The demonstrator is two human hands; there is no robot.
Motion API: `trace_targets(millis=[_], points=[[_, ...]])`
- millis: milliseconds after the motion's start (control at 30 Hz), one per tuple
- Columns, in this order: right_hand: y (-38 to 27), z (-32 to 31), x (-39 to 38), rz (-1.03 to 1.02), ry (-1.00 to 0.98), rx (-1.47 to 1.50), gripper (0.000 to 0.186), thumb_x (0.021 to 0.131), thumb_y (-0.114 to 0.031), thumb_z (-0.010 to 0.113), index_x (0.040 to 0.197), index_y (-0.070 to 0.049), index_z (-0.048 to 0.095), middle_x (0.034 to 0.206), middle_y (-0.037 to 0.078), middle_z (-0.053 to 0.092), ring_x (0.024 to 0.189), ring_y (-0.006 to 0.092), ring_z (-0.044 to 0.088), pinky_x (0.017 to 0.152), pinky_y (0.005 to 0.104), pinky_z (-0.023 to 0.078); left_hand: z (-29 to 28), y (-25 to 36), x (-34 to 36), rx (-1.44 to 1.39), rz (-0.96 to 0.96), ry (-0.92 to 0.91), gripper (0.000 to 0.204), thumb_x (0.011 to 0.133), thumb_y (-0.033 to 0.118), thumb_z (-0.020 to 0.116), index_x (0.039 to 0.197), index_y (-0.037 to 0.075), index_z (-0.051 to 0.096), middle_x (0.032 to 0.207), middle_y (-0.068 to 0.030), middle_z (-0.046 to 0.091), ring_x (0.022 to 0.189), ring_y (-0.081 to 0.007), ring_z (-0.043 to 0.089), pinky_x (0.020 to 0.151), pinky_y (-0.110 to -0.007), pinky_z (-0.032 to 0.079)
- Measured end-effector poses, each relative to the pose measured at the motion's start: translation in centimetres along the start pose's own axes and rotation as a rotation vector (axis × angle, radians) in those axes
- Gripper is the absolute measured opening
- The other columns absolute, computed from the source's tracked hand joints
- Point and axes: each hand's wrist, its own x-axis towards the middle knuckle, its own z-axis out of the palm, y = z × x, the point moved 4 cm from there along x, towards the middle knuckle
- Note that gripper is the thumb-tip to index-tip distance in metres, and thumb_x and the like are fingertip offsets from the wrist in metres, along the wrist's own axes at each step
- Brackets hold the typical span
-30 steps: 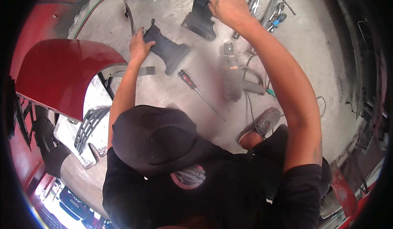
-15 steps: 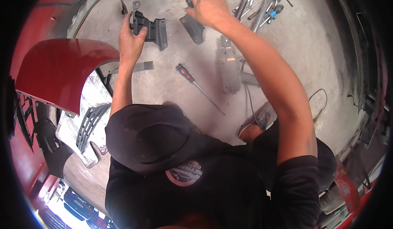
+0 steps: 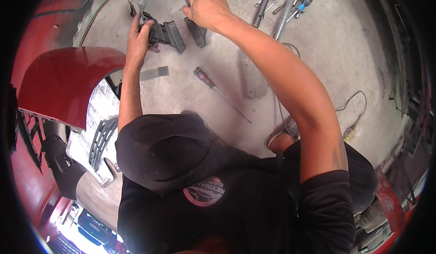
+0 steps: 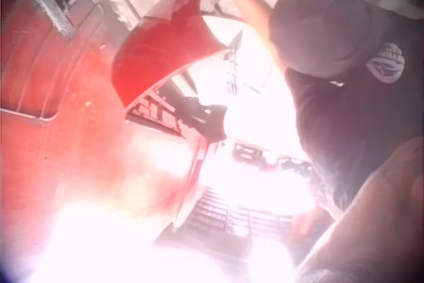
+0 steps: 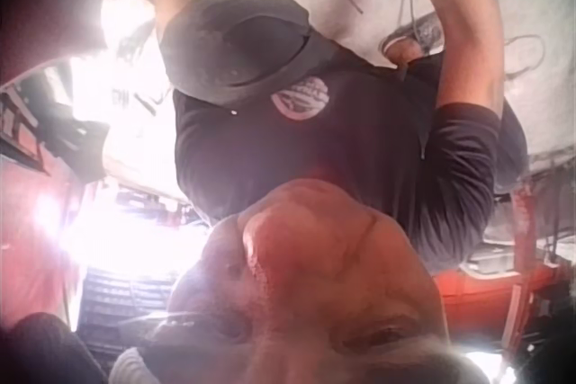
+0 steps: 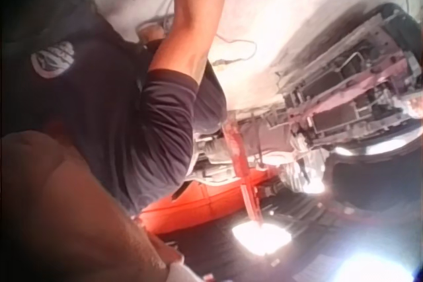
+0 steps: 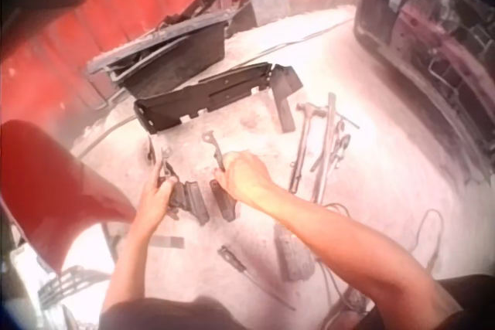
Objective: The person aligns black plastic car trim pieces, applies heat with a heat gun to soften them, and uses a handheld tool to press and join the components together.
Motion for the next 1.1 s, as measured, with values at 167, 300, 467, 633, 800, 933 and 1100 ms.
trace_targets(millis=[167,300,467,633,800,933,1100], points=[[-0.9,1.4,0.1,0.001,0.002,0.018,0.041,0.096,-0.043,0.063,0.095,-0.003,0.069,0.089,0.023,0.072,0.092,0.0404,0.07,0.082,0.0474,0.056,-0.8,-0.1,0.1,-0.035,0.026,-0.031,0.072,0.095,0.028,0.061,0.156,0.004,0.031,0.1,-0.0129,0.066,0.064,-0.0178,0.065,0.046,-0.029,0.052],[-1.0,2.1,1.1,-0.047,-0.016,0.067,0.044,0.098,-0.043,0.06,0.093,0.001,0.068,0.09,0.024,0.071,0.093,0.0419,0.069,0.083,0.0478,0.055,-1.9,-0.8,0.6,-0.129,-0.047,-0.114,0.071,0.093,0.027,0.063,0.154,0.004,0.033,0.105,-0.0139,0.066,0.064,-0.021,0.067,0.046,-0.029,0.053],[-1.2,2.2,1.8,-0.042,-0.072,0.128,0.048,0.099,-0.042,0.058,0.093,0.004,0.067,0.094,0.024,0.071,0.095,0.043,0.068,0.086,0.0471,0.054,-2.5,-1.2,1.0,-0.189,-0.07,-0.16,0.068,0.092,0.025,0.064,0.151,0.005,0.035,0.108,-0.015,0.065,0.064,-0.0231,0.068,0.046,-0.029,0.054],[-1.3,2.1,0.9,-0.052,-0.119,0.198,0.044,0.099,-0.04,0.061,0.1,0.003,0.068,0.099,0.025,0.07,0.097,0.0414,0.067,0.086,0.0467,0.053,-2.4,-1.1,0.0,-0.182,-0.061,-0.127,0.069,0.091,0.023,0.066,0.15,0.004,0.036,0.103,-0.0151,0.064,0.063,-0.0185,0.063,0.046,-0.029,0.054],[-1.1,2.4,1.2,-0.03,-0.057,0.234,0.045,0.097,-0.041,0.064,0.106,0.003,0.069,0.102,0.025,0.07,0.101,0.0414,0.066,0.087,0.047,0.052,-2.5,-0.9,0.0,-0.175,-0.058,-0.149,0.07,0.091,0.023,0.067,0.151,0.003,0.036,0.103,-0.0131,0.064,0.068,-0.0151,0.061,0.049,-0.03,0.055],[-1.5,2.0,0.7,-0.075,-0.046,0.207,0.046,0.098,-0.04,0.063,0.107,0.005,0.068,0.104,0.026,0.069,0.104,0.0425,0.065,0.089,0.0472,0.051,-2.8,-1.5,0.1,-0.192,-0.067,-0.159,0.074,0.092,0.024,0.067,0.155,0.005,0.032,0.111,-0.0125,0.066,0.076,-0.0149,0.064,0.053,-0.03,0.056],[-1.5,1.4,0.8,-0.007,-0.15,0.255,0.047,0.098,-0.04,0.062,0.113,0.005,0.066,0.09,0.024,0.07,0.096,0.0387,0.068,0.087,0.0455,0.052,-3.2,-2.2,0.0,-0.243,-0.052,-0.126,0.087,0.091,0.023,0.07,0.16,0.004,0.021,0.115,-0.0151,0.066,0.067,-0.0149,0.059,0.054,-0.033,0.058]])
